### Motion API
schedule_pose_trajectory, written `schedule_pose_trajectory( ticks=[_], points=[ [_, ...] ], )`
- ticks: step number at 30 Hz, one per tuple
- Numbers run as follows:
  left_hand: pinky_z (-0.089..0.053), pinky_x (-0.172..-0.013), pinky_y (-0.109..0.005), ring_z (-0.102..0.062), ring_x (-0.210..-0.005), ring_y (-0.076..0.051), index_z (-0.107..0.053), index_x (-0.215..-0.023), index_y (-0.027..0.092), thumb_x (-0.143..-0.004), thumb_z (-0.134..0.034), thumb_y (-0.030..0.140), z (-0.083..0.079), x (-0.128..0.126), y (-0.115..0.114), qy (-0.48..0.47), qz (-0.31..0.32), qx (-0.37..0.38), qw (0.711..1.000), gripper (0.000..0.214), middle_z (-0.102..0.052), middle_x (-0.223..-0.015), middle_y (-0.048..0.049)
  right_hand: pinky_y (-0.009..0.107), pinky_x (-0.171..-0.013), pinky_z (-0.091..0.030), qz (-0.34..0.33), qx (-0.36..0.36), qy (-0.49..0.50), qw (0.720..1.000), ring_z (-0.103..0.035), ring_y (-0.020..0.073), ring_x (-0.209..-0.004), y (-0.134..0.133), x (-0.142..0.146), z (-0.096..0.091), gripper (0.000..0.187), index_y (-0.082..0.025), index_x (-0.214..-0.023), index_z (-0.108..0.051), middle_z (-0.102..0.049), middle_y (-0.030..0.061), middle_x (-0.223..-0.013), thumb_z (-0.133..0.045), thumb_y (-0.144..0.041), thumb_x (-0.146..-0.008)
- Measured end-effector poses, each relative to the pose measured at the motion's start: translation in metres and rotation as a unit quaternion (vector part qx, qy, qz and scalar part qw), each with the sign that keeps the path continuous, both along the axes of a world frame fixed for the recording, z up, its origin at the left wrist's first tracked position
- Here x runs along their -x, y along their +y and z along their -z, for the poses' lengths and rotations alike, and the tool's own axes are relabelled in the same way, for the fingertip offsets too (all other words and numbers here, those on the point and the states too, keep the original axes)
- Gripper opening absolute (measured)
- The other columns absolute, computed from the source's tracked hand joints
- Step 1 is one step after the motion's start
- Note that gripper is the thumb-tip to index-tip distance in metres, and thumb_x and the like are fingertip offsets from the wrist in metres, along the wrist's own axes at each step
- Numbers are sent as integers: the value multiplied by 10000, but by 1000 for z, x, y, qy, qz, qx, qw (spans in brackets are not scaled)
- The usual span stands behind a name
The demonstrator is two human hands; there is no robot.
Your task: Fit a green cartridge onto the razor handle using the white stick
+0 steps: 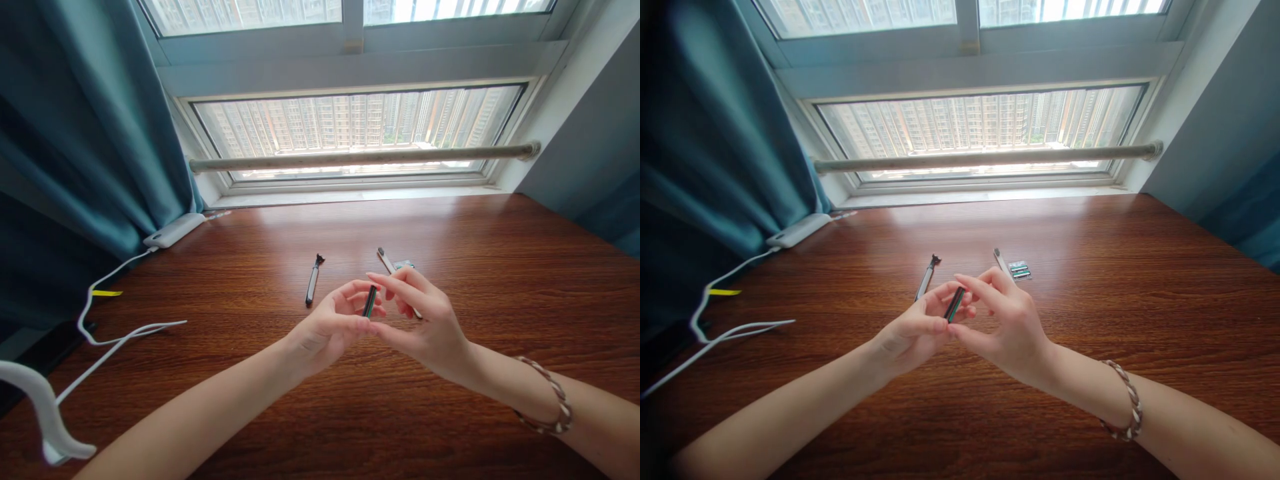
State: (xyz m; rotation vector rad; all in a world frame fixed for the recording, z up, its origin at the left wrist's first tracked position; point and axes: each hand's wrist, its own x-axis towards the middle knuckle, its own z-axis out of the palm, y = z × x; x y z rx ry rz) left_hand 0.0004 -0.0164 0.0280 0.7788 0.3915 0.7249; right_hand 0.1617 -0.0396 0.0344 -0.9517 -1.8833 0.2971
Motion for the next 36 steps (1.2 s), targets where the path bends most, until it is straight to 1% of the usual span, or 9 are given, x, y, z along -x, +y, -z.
schedule_pose_trajectory(
  ticks=[8,14,24,26,28,30,31,33,36],
  points=[
    [-424,-706,-183,-518,-815,-107,-602,-961,203,-606,-666,43,-1,-1,-2,14,-5,-18,1000,395,-574,-877,-20,223,-592,-436,-6,-1,-8,1000,-449,86,-633,-1,2,0,418,-214,-1093,-536,-484,-1,-754,-615,-183,-684],
    [-418,-697,-228,-533,-802,-139,-630,-895,140,-715,-631,297,-2,0,0,25,-3,-22,999,239,-591,-852,-67,222,-582,-433,-13,-9,-6,1000,-460,89,-661,-2,0,1,470,-231,-1147,-510,-482,8,-798,-592,-160,-690],
    [-382,-666,-213,-518,-736,-116,-622,-804,122,-781,-561,306,-5,1,-2,65,8,-49,997,196,-583,-799,-64,209,-595,-430,-38,-17,-6,999,-462,86,-687,-4,3,-2,458,-164,-1143,-504,-484,19,-796,-605,-148,-696],
    [-390,-689,-225,-518,-756,-123,-608,-836,124,-801,-528,317,-5,0,-2,79,-8,-77,994,212,-581,-821,-68,206,-592,-429,-23,-19,-16,999,-470,85,-685,-5,2,-3,431,-166,-1118,-518,-487,17,-790,-603,-148,-696],
    [-399,-731,-246,-523,-810,-138,-572,-931,152,-821,-495,322,-4,0,-4,111,-63,-126,984,216,-578,-893,-70,209,-588,-426,12,-40,-41,998,-481,89,-684,-5,1,-3,419,-169,-1101,-532,-502,19,-793,-607,-148,-689],
    [-400,-800,-285,-506,-922,-166,-509,-1042,195,-822,-490,308,-3,0,-7,152,-149,-222,952,248,-546,-1023,-77,218,-575,-416,55,-92,-83,991,-482,94,-665,-7,0,-3,423,-175,-1099,-537,-523,20,-790,-618,-160,-684],
    [-389,-844,-313,-476,-997,-186,-483,-1080,210,-814,-501,299,-3,1,-8,172,-192,-291,922,281,-511,-1091,-85,224,-568,-409,71,-125,-112,983,-477,97,-653,-7,-1,-3,429,-176,-1104,-535,-534,19,-784,-624,-174,-684],
    [-333,-935,-383,-379,-1128,-228,-468,-1114,216,-794,-521,291,-3,4,-13,216,-246,-444,834,332,-427,-1192,-101,237,-560,-396,87,-180,-169,965,-464,106,-637,-9,-3,-3,413,-165,-1092,-542,-549,20,-764,-631,-206,-691],
    [-237,-1000,-463,-257,-1214,-275,-467,-1144,204,-789,-519,324,-7,7,-20,285,-250,-598,706,379,-333,-1262,-122,247,-550,-378,95,-213,-221,947,-457,119,-640,-12,-4,-5,312,-138,-992,-580,-557,26,-740,-632,-223,-697]
  ],
)
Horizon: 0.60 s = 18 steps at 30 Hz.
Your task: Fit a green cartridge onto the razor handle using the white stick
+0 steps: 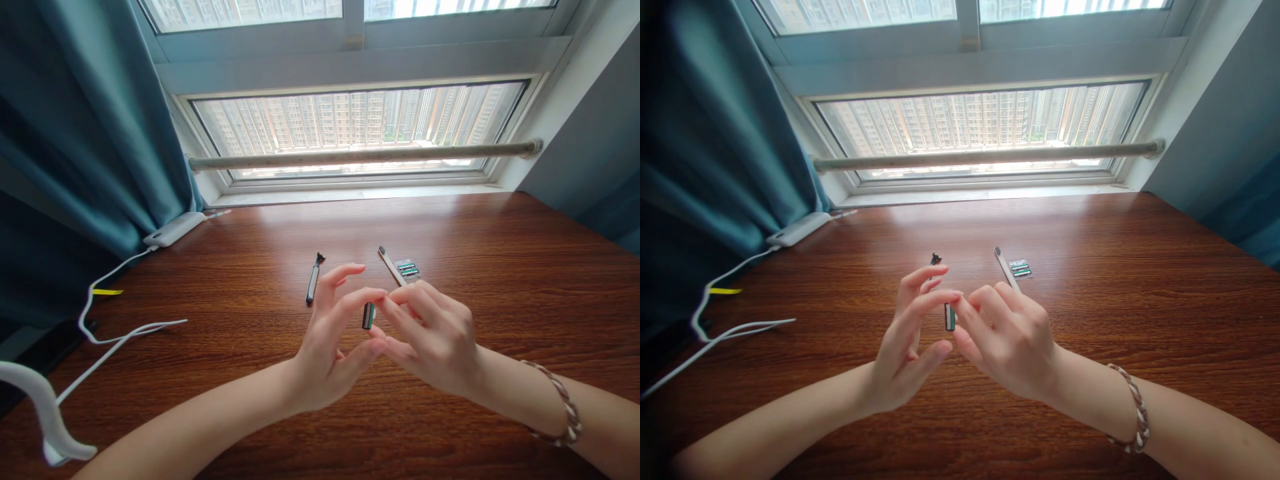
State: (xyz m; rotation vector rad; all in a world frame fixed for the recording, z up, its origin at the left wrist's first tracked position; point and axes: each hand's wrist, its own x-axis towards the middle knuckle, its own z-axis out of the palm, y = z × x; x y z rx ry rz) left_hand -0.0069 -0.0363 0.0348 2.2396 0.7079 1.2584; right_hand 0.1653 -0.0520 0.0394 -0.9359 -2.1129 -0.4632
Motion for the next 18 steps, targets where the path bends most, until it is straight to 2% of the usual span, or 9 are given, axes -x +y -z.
schedule_pose_trajectory(
  ticks=[5,9,12,18],
  points=[
    [-134,-1016,-542,-161,-1248,-330,-421,-1195,179,-806,-452,416,-4,2,-8,89,-32,-143,985,456,-261,-1281,-144,249,-534,-349,26,-17,-37,999,-458,118,-625,-5,1,-5,394,-151,-1088,-562,-555,6,-696,-627,-211,-705],
    [-129,-1015,-544,-205,-1223,-333,-369,-1250,121,-819,-392,465,0,3,-12,115,-42,-218,968,552,-269,-1262,-172,254,-521,-328,35,-27,-47,998,-461,118,-616,-6,3,-8,393,-145,-1097,-563,-564,9,-686,-624,-220,-716],
    [-155,-1005,-544,-254,-1187,-332,-333,-1284,95,-807,-397,490,5,3,-16,130,-33,-229,964,622,-284,-1246,-184,261,-511,-314,45,-32,-47,997,-453,117,-605,-5,4,-8,411,-119,-1118,-549,-572,15,-694,-618,-224,-727],
    [-148,-1007,-538,-247,-1191,-340,-224,-1337,63,-800,-403,508,11,0,-27,144,0,-200,969,719,-306,-1233,-200,268,-527,-311,85,-31,-64,994,-461,116,-618,-2,3,-1,418,-131,-1158,-526,-566,6,-682,-598,-225,-757]
  ],
)
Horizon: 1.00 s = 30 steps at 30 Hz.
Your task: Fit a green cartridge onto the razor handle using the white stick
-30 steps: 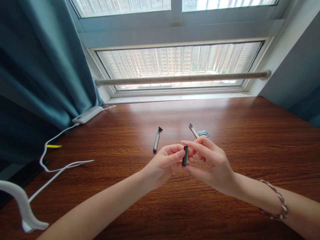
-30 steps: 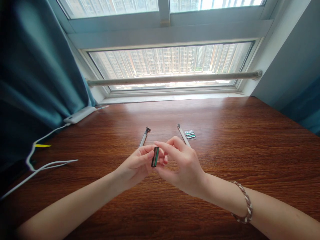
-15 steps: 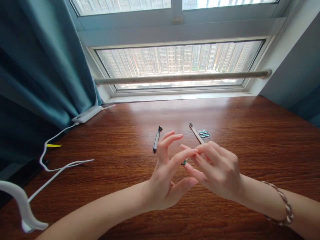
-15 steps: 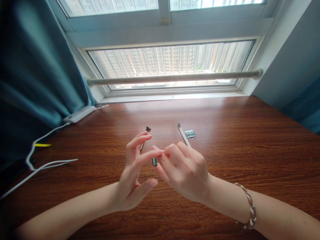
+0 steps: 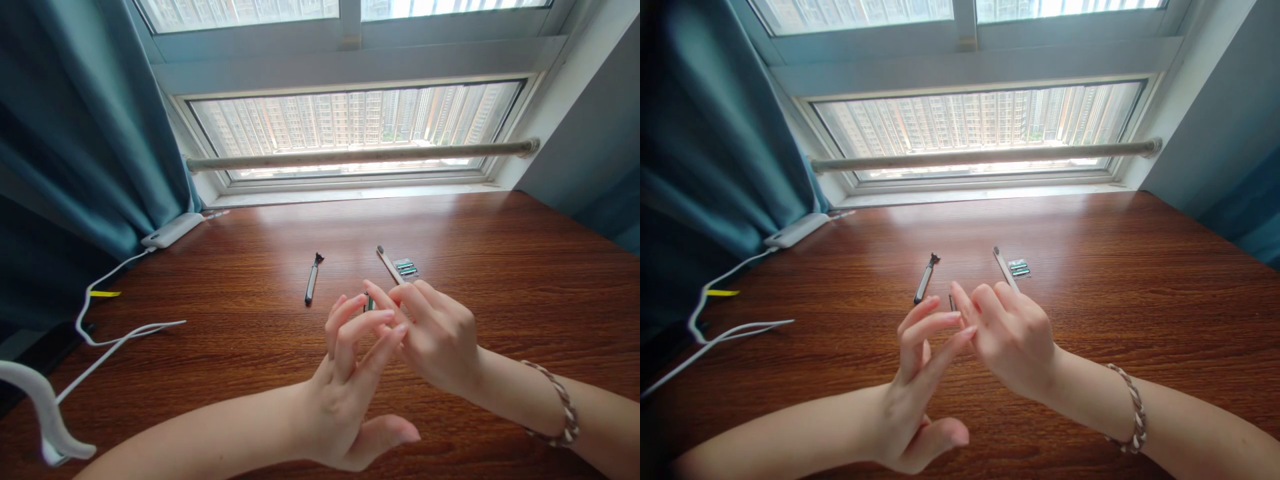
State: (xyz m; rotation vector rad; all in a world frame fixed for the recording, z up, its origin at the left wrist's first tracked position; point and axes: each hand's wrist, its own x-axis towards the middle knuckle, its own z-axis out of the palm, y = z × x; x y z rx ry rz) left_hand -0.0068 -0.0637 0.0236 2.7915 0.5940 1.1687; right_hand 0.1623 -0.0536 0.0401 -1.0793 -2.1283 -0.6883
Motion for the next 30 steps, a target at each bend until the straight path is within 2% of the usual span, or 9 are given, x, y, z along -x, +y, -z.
schedule_pose_trajectory(
  ticks=[4,8,13,17,19,21,25,27,30],
  points=[
    [-138,-1015,-527,-234,-1201,-347,-231,-1333,48,-768,-432,551,2,0,-5,19,25,-3,999,783,-342,-1213,-191,265,-529,-306,14,-11,-19,1000,-448,108,-605,2,-2,3,406,-158,-1165,-523,-542,-8,-639,-587,-221,-769],
    [-123,-1017,-530,-208,-1217,-345,-235,-1330,70,-797,-422,489,-1,0,-5,15,15,32,999,703,-298,-1255,-187,276,-516,-294,21,-18,-43,999,-425,111,-590,3,-3,4,439,-134,-1209,-478,-530,-5,-627,-563,-228,-788],
    [-135,-1016,-518,-131,-1257,-333,-235,-1332,110,-826,-416,384,-4,-5,1,-18,-57,93,994,603,-230,-1318,-181,296,-534,-297,50,12,-73,996,-435,131,-624,6,-4,8,438,-154,-1232,-449,-534,3,-657,-527,-223,-806],
    [-161,-1029,-474,-164,-1262,-269,-330,-1274,148,-852,-393,352,-3,-5,30,-46,-153,143,977,473,-268,-1320,-138,299,-558,-300,64,19,-77,995,-454,135,-646,11,-4,11,386,-170,-1196,-483,-550,5,-677,-507,-225,-815],
    [-231,-1013,-418,-269,-1215,-236,-393,-1215,135,-870,-357,337,-1,1,55,-38,-221,148,963,401,-334,-1271,-134,300,-572,-305,69,34,-74,994,-474,141,-669,15,-4,13,348,-169,-1160,-512,-567,9,-708,-495,-238,-820],
    [-339,-933,-362,-428,-1074,-216,-468,-1121,127,-873,-335,340,4,11,80,50,-260,150,953,352,-443,-1141,-128,297,-591,-317,76,62,-65,993,-495,148,-700,19,-4,14,324,-168,-1130,-530,-581,13,-751,-489,-256,-821],
    [-424,-753,-361,-533,-904,-271,-500,-1008,104,-826,-387,417,23,30,115,223,-403,143,876,379,-513,-965,-148,268,-604,-344,79,153,-23,985,-528,148,-764,24,-5,18,355,-184,-1123,-519,-594,18,-847,-525,-319,-795],
    [-434,-691,-367,-565,-835,-285,-485,-988,114,-809,-398,437,33,36,124,265,-428,179,845,380,-543,-929,-147,258,-569,-341,84,198,3,977,-541,142,-749,26,-5,19,368,-199,-1107,-520,-596,17,-863,-545,-360,-777],
    [-424,-682,-383,-581,-796,-300,-481,-895,129,-793,-415,410,40,41,134,267,-443,242,821,307,-587,-854,-150,248,-527,-330,85,242,35,966,-550,133,-687,29,-5,21,355,-218,-1069,-531,-594,6,-820,-548,-401,-766]
  ],
)
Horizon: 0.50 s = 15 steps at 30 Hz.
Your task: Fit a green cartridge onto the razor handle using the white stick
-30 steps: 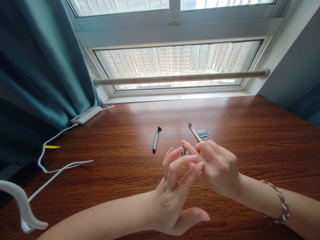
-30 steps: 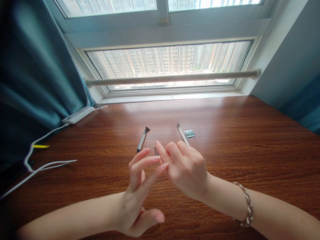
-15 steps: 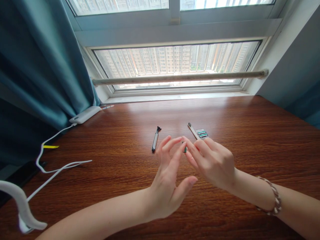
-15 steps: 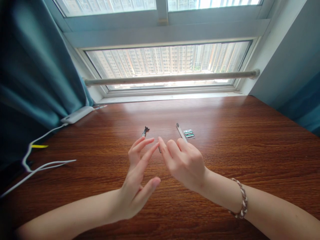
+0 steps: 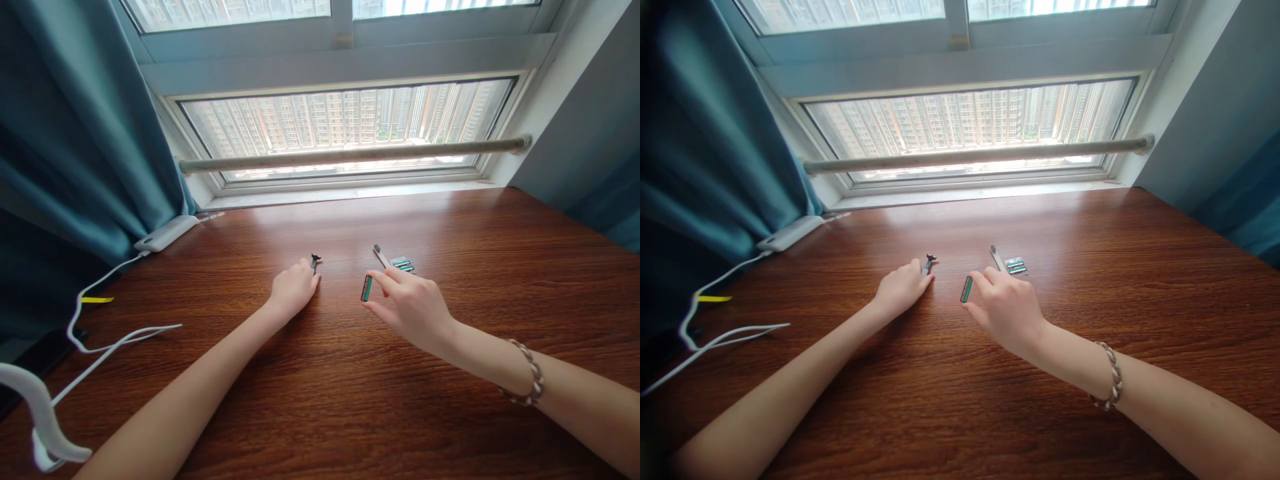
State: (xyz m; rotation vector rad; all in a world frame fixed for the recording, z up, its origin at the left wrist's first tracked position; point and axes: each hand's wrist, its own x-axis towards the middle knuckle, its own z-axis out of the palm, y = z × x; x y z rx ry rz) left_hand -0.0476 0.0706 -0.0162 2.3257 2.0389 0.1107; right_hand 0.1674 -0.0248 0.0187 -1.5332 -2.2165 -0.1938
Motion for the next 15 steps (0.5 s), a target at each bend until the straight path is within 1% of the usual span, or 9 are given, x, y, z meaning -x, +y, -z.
schedule_pose_trajectory(
  ticks=[2,3,4,5,6,8,9,11,15],
  points=[
    [-420,-682,-374,-582,-775,-282,-458,-770,143,-779,-439,354,-2,-1,3,-93,-14,28,995,212,-591,-774,-139,241,-519,-332,1,15,20,1000,-551,128,-664,2,0,1,337,-222,-1035,-542,-589,-1,-803,-542,-422,-764],
    [-423,-670,-357,-583,-746,-257,-429,-723,153,-771,-450,315,-4,-4,2,-179,-12,53,982,170,-585,-732,-120,237,-519,-335,2,17,29,999,-551,125,-653,3,0,2,332,-222,-1019,-548,-587,-3,-795,-541,-432,-762],
    [-428,-645,-328,-581,-699,-219,-397,-702,162,-757,-463,268,-7,-8,-1,-289,-7,93,953,136,-575,-696,-92,235,-519,-339,2,16,39,999,-550,122,-644,4,0,3,334,-219,-1010,-553,-585,-4,-787,-539,-440,-761],
    [-430,-610,-295,-573,-638,-178,-367,-713,170,-753,-457,227,-11,-13,-5,-420,-8,148,895,113,-564,-666,-60,233,-522,-344,2,12,47,999,-550,120,-638,4,0,5,339,-214,-1007,-556,-582,-2,-779,-539,-446,-760],
    [-427,-582,-272,-560,-592,-148,-346,-719,174,-744,-455,194,-15,-18,-12,-535,-6,206,819,113,-553,-654,-35,231,-526,-350,0,7,54,999,-551,119,-638,5,0,6,347,-209,-1009,-558,-580,1,-770,-538,-449,-760],
    [-382,-519,-208,-501,-517,-88,-359,-712,164,-709,-496,161,-23,-30,-28,-673,16,294,679,137,-519,-631,1,228,-540,-364,-11,-1,64,998,-552,121,-651,5,0,8,363,-197,-1028,-557,-575,7,-759,-535,-444,-764],
    [-342,-482,-180,-453,-478,-60,-375,-705,154,-693,-521,149,-26,-35,-36,-709,17,319,628,147,-492,-607,18,227,-551,-372,-18,-2,68,998,-552,121,-660,5,0,8,371,-192,-1043,-553,-576,12,-767,-532,-439,-766],
    [-263,-428,-154,-365,-430,-30,-404,-673,135,-709,-557,194,-29,-42,-51,-739,33,377,558,167,-428,-555,36,225,-567,-383,-30,1,79,996,-540,116,-651,3,1,9,383,-189,-1065,-545,-574,15,-776,-528,-431,-769],
    [-112,-367,-159,-168,-359,-12,-445,-616,116,-789,-520,346,-30,-43,-64,-708,67,500,494,297,-270,-438,75,218,-584,-393,-55,12,116,992,-510,105,-616,1,3,8,376,-188,-1073,-543,-562,7,-748,-529,-411,-770]
  ],
)
